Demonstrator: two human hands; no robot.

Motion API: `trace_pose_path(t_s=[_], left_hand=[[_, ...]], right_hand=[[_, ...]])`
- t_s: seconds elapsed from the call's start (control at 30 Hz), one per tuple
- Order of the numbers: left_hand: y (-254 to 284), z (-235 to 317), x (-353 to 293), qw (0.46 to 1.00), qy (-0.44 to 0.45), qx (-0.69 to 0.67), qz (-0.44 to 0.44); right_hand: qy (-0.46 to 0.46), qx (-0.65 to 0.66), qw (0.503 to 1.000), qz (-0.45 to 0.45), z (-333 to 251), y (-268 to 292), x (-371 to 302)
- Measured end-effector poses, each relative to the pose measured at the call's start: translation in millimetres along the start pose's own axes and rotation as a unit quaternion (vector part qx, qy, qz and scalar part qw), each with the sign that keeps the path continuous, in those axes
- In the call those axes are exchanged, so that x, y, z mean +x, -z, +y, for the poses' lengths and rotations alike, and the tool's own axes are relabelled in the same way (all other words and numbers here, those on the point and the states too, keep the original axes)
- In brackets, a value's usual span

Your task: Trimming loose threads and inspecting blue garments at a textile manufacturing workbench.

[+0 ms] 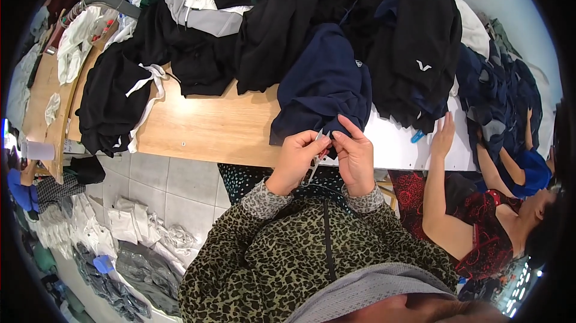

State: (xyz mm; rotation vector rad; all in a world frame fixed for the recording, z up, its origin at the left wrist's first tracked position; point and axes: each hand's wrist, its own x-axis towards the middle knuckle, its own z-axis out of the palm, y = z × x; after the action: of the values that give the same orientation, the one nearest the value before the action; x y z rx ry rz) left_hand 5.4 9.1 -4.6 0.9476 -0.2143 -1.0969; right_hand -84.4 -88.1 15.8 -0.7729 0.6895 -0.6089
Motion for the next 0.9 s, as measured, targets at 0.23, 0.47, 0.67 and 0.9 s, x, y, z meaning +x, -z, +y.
trace_pose_path(t_s=[0.23,0.47,0.67,0.9], left_hand=[[-1,0,2,0.999,0.02,-0.027,0.005],[-2,-4,6,0.999,0.012,-0.031,-0.002],[-6,-3,7,0.999,0.028,-0.04,0.0],[-5,-6,9,0.999,0.02,-0.044,-0.003]], right_hand=[[0.005,0.008,1.0,0.007,2,2,0],[0.011,0.009,1.0,0.004,1,5,1],[0.018,0.011,1.0,0.006,-1,7,1],[0.012,0.015,1.0,0.003,-1,9,2]])
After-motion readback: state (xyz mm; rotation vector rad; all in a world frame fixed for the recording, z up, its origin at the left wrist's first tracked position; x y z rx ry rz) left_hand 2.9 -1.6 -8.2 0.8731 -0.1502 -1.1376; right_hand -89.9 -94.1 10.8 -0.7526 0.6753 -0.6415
